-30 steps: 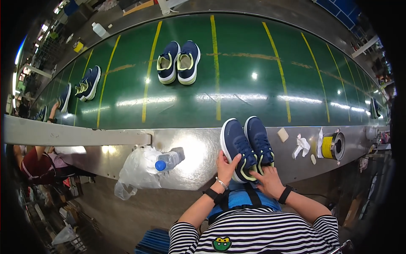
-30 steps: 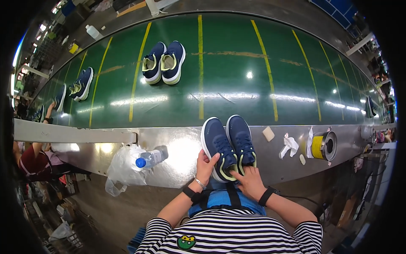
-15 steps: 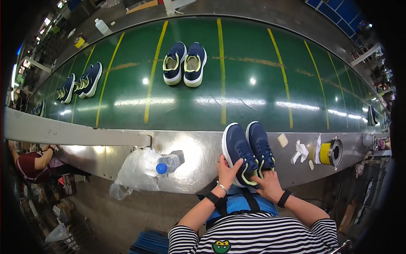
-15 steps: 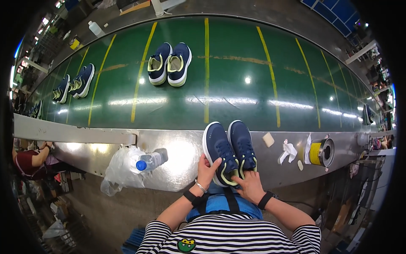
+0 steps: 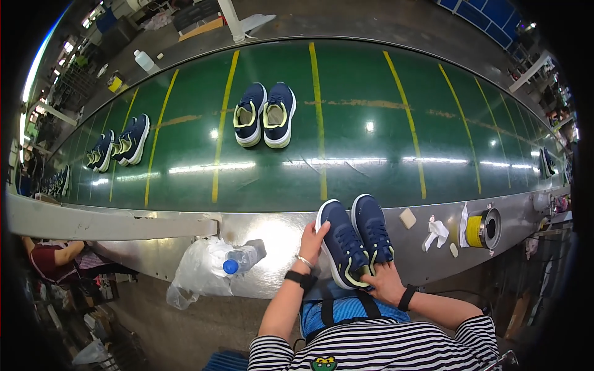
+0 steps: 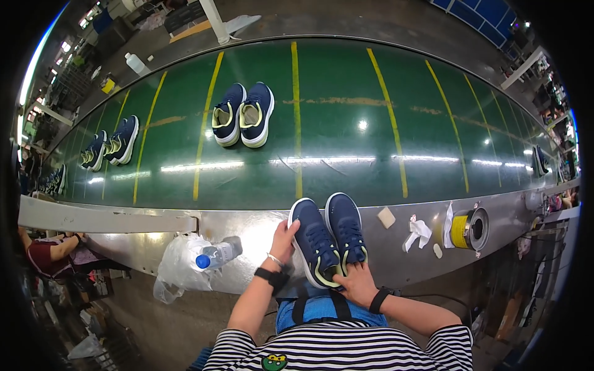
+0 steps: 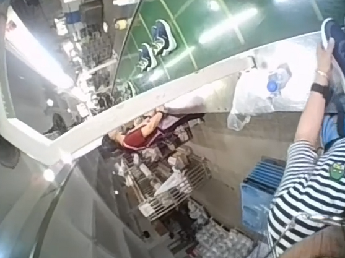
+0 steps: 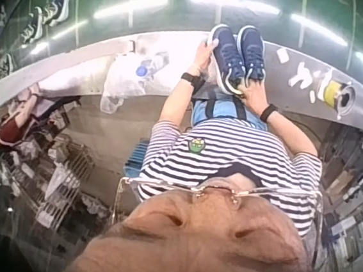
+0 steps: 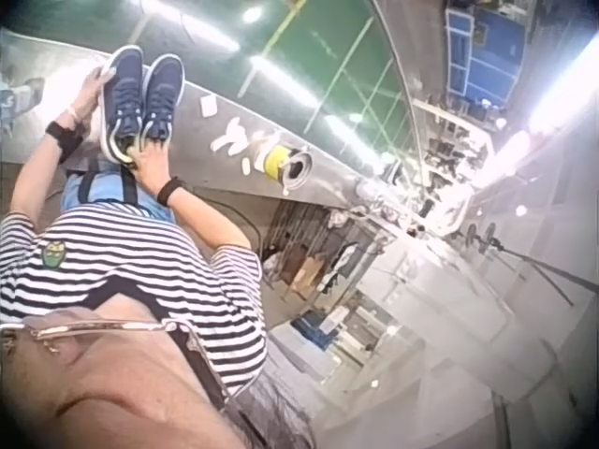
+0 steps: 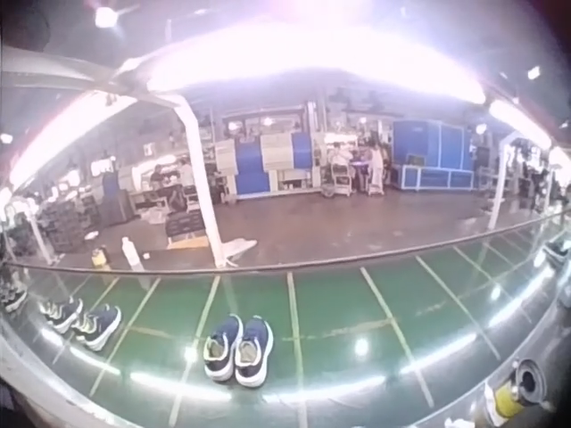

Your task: Cleaning and inspecting the soles and uppers of newly manufactured sneakers on an assembly line conveyor.

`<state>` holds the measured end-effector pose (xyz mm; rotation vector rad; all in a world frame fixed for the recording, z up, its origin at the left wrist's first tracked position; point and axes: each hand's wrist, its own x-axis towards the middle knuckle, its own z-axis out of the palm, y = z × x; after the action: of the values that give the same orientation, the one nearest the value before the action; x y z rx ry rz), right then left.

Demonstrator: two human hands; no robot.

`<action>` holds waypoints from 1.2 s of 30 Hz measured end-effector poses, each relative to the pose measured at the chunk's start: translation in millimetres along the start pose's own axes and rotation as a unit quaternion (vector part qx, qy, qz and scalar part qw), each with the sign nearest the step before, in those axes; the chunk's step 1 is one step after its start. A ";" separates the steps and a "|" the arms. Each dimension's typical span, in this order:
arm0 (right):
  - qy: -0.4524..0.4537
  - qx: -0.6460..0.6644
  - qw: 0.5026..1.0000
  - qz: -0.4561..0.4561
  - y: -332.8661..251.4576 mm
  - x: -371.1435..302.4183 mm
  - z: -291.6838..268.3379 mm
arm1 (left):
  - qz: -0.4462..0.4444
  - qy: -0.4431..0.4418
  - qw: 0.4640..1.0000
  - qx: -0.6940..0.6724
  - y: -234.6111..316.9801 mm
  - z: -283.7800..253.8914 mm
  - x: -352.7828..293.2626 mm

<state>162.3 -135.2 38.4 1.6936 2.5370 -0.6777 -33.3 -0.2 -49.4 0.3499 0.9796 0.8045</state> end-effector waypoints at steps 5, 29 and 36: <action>0.065 -0.003 0.998 -0.020 8.5 -8.0 9.4 | 0.109 -0.092 0.983 0.115 22.5 30.2 -17.3; 0.073 0.007 0.997 -0.012 5.1 -7.1 9.0 | 0.157 -0.105 0.965 0.181 27.3 41.3 -37.7; 0.026 -0.064 0.998 0.000 -0.7 -0.7 -1.9 | 0.131 -0.110 0.975 0.139 29.2 41.0 -29.7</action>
<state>162.5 -135.4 40.6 1.6910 2.5538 -0.4646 -20.8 0.8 7.7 0.8076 0.8476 0.8458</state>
